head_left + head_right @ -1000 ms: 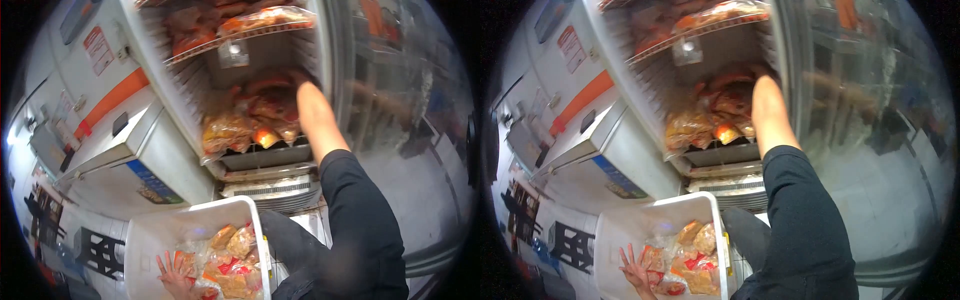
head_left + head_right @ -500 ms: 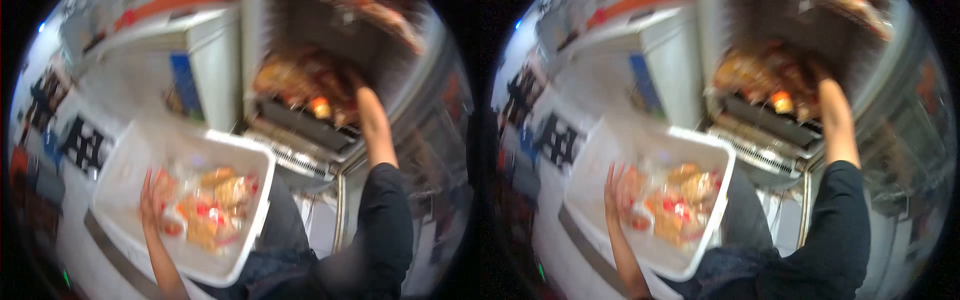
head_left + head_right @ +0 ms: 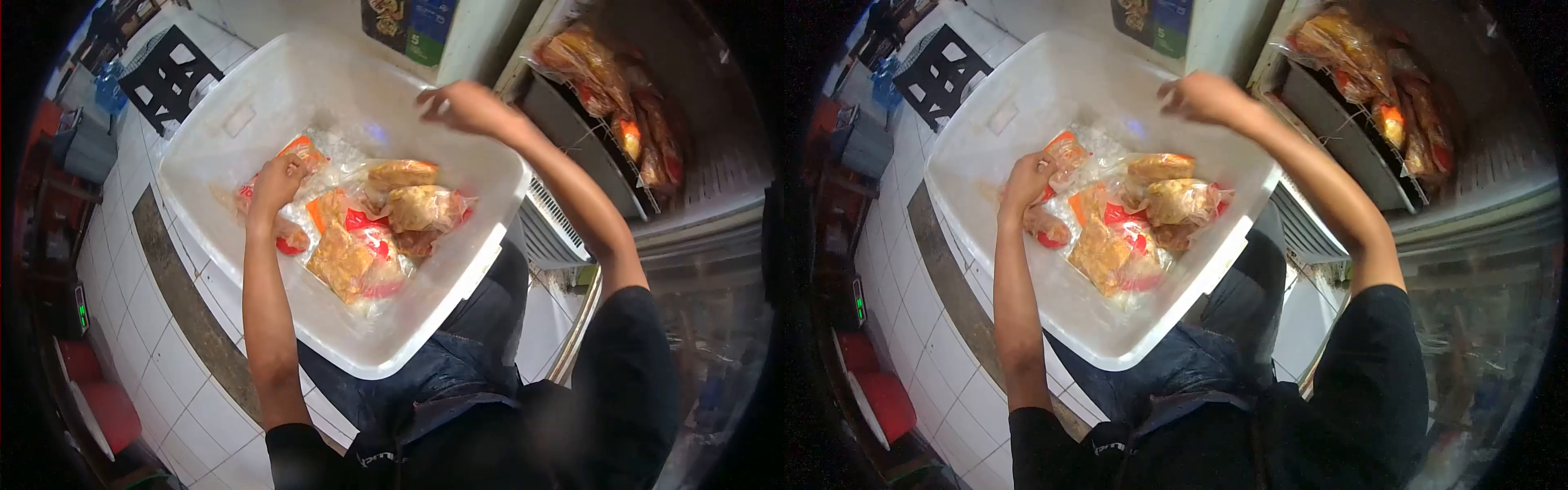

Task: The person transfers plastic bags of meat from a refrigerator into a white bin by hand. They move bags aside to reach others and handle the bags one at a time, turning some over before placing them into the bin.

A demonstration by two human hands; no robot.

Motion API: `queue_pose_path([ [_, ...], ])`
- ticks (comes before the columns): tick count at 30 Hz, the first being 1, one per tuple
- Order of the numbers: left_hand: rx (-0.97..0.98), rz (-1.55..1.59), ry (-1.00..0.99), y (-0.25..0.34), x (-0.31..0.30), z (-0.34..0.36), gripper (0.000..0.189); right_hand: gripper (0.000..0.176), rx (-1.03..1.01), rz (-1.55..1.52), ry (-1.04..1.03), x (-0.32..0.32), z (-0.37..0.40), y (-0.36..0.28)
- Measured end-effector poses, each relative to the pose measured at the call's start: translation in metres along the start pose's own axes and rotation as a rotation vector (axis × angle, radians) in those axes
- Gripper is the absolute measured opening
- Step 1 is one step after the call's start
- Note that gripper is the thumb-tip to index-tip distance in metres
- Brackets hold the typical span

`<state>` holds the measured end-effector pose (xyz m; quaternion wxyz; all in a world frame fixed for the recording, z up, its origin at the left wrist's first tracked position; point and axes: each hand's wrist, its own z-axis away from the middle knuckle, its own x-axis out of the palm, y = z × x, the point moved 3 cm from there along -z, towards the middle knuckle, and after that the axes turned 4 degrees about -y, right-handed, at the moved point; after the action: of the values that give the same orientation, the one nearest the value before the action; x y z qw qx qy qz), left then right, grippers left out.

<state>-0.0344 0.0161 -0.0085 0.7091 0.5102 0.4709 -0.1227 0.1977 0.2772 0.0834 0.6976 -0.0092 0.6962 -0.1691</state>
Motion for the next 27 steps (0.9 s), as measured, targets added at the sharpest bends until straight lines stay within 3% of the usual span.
queue_pose_path([
  [2,-0.024,0.047,0.016,0.001,-0.006,0.007,0.023,0.052,0.081,-0.041,-0.324,0.088,-0.052,-0.001],
  [3,-0.034,0.073,0.036,-0.008,-0.007,0.005,0.022,0.067,0.035,0.11,-0.385,0.176,-0.085,0.021],
  [4,-0.003,0.053,0.077,-0.015,-0.006,0.003,0.022,0.075,0.105,0.16,-0.599,0.225,-0.103,0.042],
  [6,0.061,0.002,0.153,-0.03,-0.005,-0.001,0.022,0.073,0.017,0.214,-0.474,0.306,-0.115,0.085],
  [8,0.02,0.057,0.124,-0.017,-0.015,0.001,0.022,0.066,0.295,0.177,-0.375,0.294,-0.097,0.051],
  [9,-0.009,0.09,0.099,-0.012,-0.013,0.008,0.022,0.063,0.207,0.161,-0.504,0.268,-0.088,0.034],
  [13,-0.05,-0.064,0.099,-0.017,-0.011,0.0,0.028,0.052,0.167,0.122,-0.324,0.262,-0.099,0.053],
  [16,-0.064,-0.047,0.041,-0.009,-0.005,0.001,0.03,0.053,0.173,0.12,-0.151,0.204,-0.108,0.039],
  [19,0.112,0.145,-0.017,-0.017,0.021,-0.013,0.055,0.052,0.18,-0.107,0.053,0.141,-0.109,0.018],
  [22,0.074,0.055,0.085,0.02,0.022,-0.013,0.077,0.059,0.19,-0.266,0.181,0.085,-0.095,-0.041],
  [24,0.053,0.929,-0.089,0.042,0.015,-0.005,0.082,0.064,0.033,-0.539,0.258,0.073,-0.089,-0.081],
  [26,0.01,1.4,-0.158,0.035,0.014,-0.007,0.081,0.068,-0.044,-0.69,0.246,0.072,-0.081,-0.126],
  [27,-0.026,1.435,-0.128,0.004,0.023,-0.013,0.077,0.063,-0.058,-0.848,0.172,0.077,-0.083,-0.144],
])
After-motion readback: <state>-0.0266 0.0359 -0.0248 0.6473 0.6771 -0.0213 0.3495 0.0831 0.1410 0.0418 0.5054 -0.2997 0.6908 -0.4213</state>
